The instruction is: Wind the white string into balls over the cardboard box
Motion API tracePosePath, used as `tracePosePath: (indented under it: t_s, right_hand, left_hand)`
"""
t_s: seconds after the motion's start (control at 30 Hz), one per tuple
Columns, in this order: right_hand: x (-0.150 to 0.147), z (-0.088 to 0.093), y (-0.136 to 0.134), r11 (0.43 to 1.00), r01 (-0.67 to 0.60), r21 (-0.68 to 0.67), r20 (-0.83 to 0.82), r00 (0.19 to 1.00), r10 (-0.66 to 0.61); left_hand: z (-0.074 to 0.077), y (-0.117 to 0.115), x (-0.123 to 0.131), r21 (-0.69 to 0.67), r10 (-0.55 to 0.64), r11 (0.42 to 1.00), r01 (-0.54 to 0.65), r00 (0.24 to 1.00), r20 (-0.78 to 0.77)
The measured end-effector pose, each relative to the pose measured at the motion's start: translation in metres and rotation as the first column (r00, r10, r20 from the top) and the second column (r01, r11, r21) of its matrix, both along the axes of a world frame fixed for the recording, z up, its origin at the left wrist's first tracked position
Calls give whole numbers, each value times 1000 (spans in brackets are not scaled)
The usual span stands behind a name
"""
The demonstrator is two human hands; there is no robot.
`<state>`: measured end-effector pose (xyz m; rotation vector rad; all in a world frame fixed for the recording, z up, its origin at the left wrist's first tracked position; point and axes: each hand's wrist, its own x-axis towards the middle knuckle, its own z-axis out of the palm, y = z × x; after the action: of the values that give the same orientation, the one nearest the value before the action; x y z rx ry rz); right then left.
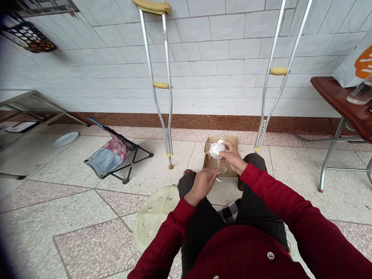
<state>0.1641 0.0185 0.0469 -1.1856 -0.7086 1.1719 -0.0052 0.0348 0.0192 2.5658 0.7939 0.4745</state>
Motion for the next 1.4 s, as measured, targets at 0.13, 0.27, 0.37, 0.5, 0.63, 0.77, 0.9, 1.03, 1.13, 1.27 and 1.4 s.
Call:
tracePosePath:
  t_s: [0.13,0.27,0.37,0.5,0.63,0.77,0.9,1.03,1.13,1.27,1.4]
  right_hand:
    - [-2,21,-30,983,-172,69,86,982,166]
    - [-9,1,-65,956,-289,45,306,915,262]
    - [-18,-29,-81,937,-350,21,444,843,305]
    - [-21,-59,-66,962,-224,-155,334,905,265]
    - [-9,-58,-16,976,69,-207,136,990,-42]
    - [1,-30,13,975,182,-130,-23,982,-187]
    - [-3,-2,-6,999,31,-11,-3,1000,-31]
    - [-6,11,-29,998,-33,46,219,975,22]
    - [3,15,-31,997,25,68,280,959,-43]
    - [10,20,-37,1000,-11,28,314,949,2]
    - [-8,14,-65,965,-263,-17,347,903,252]
  left_hand:
    - [-23,21,-6,-230,32,973,-23,999,37]
    - [-24,53,-3,-199,102,974,-106,994,-30]
    - [-5,68,5,-68,72,995,-79,993,-98]
    - [33,62,16,215,0,976,41,982,-188]
    - [50,31,20,337,-57,934,116,982,-181]
    - [34,6,11,275,-13,961,37,996,-87]
    - [7,7,2,35,17,999,-16,999,-33]
    - [-10,18,1,-99,-7,995,11,999,36]
    - [-19,21,3,-140,-70,987,80,995,73]
    - [-29,28,2,-256,7,967,15,996,86]
    - [-19,49,5,-314,-45,947,67,996,77]
